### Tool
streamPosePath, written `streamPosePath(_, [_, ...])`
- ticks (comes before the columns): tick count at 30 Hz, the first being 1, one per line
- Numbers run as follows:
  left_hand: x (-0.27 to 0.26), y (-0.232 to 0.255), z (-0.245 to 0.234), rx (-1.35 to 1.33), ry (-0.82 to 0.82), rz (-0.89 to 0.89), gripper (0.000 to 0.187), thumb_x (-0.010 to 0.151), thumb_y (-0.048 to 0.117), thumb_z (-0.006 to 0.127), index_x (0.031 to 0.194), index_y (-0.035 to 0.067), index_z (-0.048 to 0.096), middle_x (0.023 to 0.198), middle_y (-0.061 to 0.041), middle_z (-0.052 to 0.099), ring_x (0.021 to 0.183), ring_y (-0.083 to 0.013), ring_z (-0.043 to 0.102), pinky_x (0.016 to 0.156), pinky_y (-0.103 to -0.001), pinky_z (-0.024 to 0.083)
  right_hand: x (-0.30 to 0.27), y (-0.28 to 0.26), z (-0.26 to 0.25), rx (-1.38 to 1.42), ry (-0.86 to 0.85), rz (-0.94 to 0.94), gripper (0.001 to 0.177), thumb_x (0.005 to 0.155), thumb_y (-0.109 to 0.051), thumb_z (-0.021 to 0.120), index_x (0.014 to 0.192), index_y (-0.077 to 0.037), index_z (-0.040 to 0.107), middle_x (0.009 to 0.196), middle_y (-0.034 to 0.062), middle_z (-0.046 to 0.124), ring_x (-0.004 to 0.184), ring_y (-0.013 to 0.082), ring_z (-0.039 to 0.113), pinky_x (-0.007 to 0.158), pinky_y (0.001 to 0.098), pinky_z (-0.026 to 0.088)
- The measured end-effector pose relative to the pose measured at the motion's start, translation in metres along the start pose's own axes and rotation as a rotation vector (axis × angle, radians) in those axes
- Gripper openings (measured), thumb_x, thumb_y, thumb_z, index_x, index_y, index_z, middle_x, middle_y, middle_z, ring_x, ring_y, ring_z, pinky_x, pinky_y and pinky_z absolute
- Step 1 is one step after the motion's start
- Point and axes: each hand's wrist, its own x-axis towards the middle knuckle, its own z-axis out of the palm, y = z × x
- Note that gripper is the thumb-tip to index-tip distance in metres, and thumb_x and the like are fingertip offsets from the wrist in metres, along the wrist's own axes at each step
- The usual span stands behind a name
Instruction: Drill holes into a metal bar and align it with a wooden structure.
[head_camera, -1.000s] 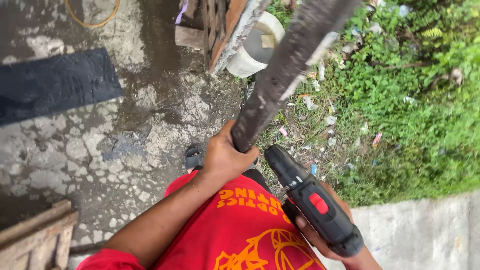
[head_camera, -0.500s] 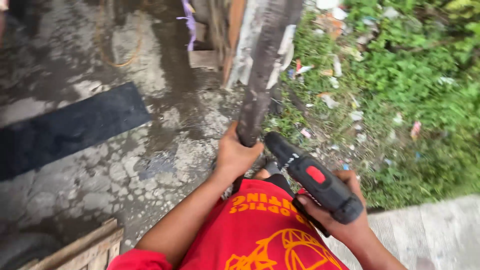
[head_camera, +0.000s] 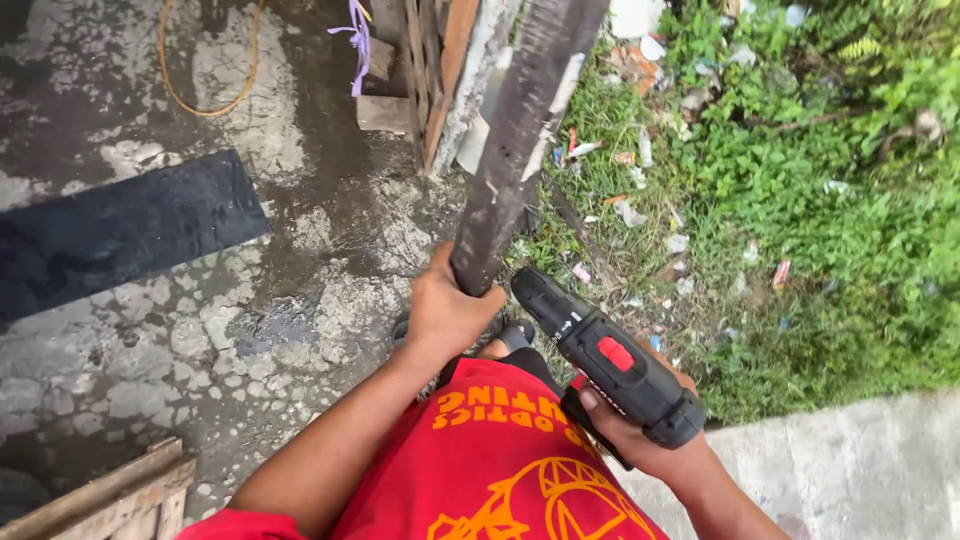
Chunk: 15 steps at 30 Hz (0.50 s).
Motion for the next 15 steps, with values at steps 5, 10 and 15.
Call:
streamPosePath(5, [-0.0006,-0.0065,0.0057,-0.03,-0.001,0.063,0.047,0.066,0.025,0.08,0.106,0.007,0.065,0.083,-0.013,0.075,0.077,-0.031,0.076,0.071,-0.041,0.059,-0.0024,-0.0002,-0.004,0.076,-0.023,0.031,0.032,0.076,-0.017,0.083,0.105,-0.011,0.073,0.094,0.0027,0.072,0.085,0.0175,0.074,0.076,0.0308,0.059])
streamPosePath(10, [-0.0013,-0.004,0.0035,0.0,-0.035,0.042,0.048,0.067,0.027,0.08,0.107,0.007,0.063,0.083,-0.015,0.075,0.081,-0.0338,0.076,0.072,-0.043,0.059,-0.0081,-0.0011,-0.001,-0.059,0.035,0.061,0.034,0.076,-0.02,0.084,0.106,-0.011,0.071,0.093,0.0025,0.066,0.084,0.0171,0.07,0.073,0.0332,0.056])
streamPosePath(15, [-0.0036,0.0018,-0.0001,0.007,-0.077,0.007,0.042,0.07,0.027,0.078,0.103,0.008,0.062,0.079,-0.015,0.075,0.079,-0.034,0.076,0.072,-0.043,0.06,-0.0097,-0.0008,-0.005,-0.102,0.012,0.127,0.031,0.078,-0.022,0.084,0.106,-0.013,0.074,0.09,0.0035,0.067,0.082,0.0164,0.07,0.07,0.0348,0.057])
